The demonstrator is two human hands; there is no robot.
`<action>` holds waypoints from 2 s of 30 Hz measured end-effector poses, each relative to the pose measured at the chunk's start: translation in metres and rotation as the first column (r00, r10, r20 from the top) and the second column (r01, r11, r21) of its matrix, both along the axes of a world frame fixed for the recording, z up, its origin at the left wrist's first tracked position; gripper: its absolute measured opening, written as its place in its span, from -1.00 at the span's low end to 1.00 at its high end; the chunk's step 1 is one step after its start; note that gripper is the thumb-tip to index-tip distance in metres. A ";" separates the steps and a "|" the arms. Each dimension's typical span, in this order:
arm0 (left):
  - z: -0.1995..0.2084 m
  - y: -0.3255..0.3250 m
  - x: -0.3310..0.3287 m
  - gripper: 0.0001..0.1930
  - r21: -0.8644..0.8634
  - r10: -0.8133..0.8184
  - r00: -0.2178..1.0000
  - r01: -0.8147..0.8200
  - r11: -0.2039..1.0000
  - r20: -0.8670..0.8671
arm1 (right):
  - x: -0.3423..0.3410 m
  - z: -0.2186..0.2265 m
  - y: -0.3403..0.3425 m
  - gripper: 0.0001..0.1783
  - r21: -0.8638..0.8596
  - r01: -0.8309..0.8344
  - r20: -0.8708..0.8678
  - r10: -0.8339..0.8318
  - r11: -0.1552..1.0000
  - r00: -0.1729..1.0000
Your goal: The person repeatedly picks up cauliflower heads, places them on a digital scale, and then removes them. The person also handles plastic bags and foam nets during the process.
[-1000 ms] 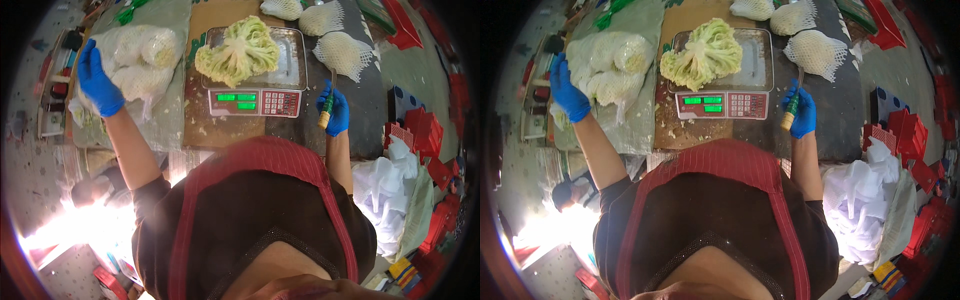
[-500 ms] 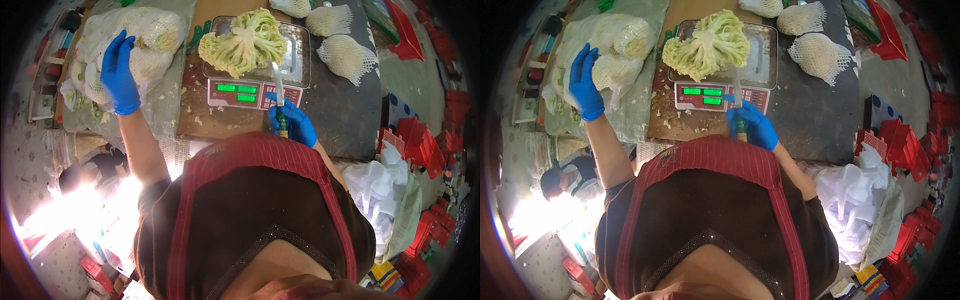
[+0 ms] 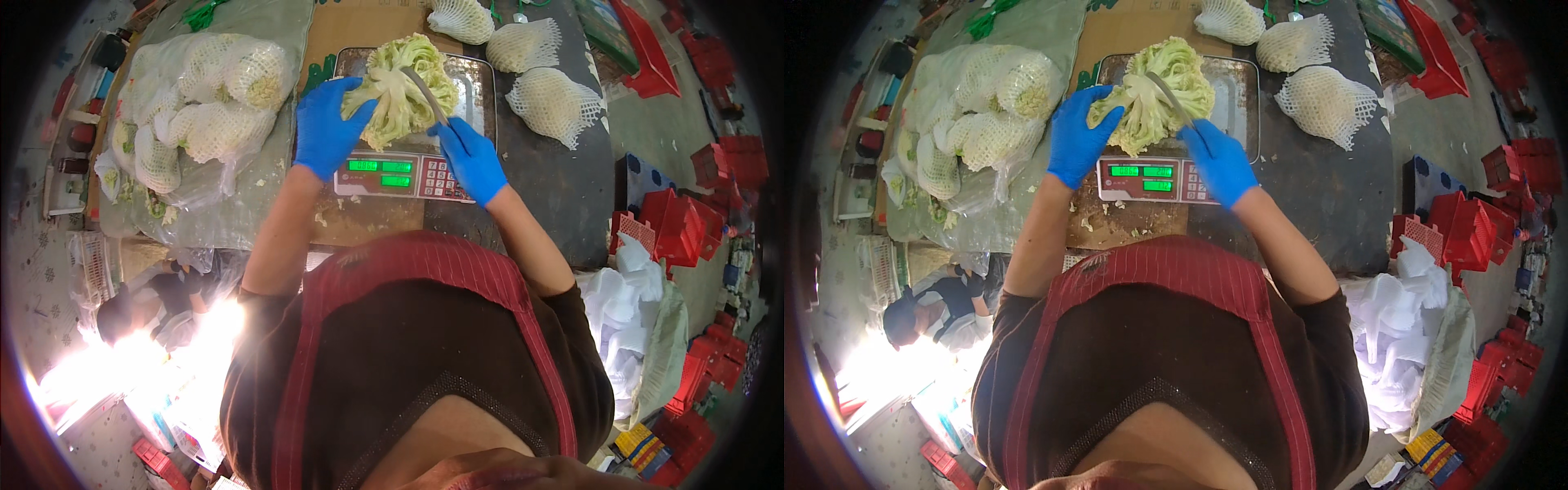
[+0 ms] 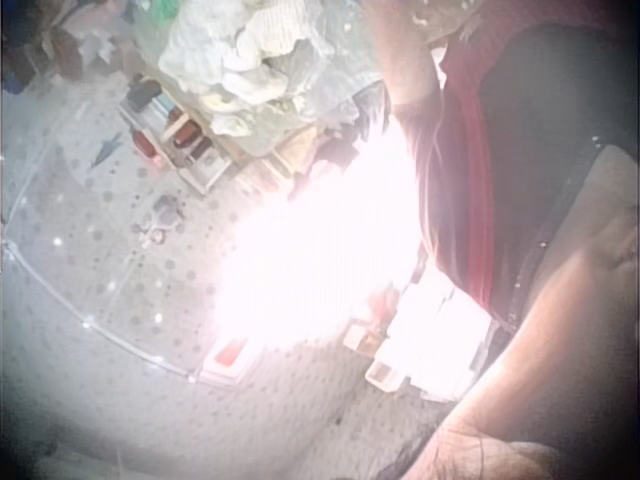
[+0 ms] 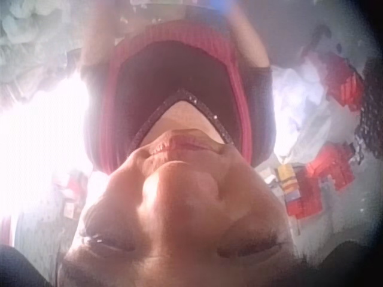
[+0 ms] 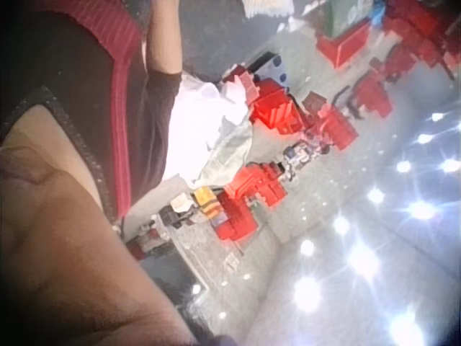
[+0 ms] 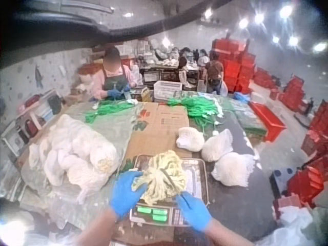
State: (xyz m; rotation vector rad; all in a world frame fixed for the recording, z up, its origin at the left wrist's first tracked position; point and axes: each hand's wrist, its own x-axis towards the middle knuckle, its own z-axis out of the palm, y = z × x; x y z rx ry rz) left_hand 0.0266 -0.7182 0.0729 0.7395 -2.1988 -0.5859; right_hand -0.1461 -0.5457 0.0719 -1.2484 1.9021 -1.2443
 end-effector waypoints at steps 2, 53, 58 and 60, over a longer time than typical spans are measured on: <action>0.000 -0.007 -0.001 -0.68 0.048 0.033 0.999 -0.033 0.998 0.007 | -0.003 0.002 -0.012 -0.69 0.016 -0.024 -0.078 0.025 1.000 0.997; -0.034 0.002 -0.039 -0.17 -0.080 0.101 0.942 -0.080 0.994 0.319 | 0.005 -0.025 -0.050 -0.79 0.205 0.005 -0.398 0.079 0.979 0.914; -0.032 0.002 -0.039 -0.22 0.019 0.039 0.968 -0.045 0.999 0.249 | 0.008 -0.015 -0.047 -0.76 0.226 0.028 -0.417 0.071 0.974 0.906; -0.026 -0.003 -0.034 -0.27 0.192 -0.044 0.993 0.023 0.981 0.106 | 0.009 -0.005 -0.041 -0.74 0.136 0.024 -0.370 0.028 0.990 0.929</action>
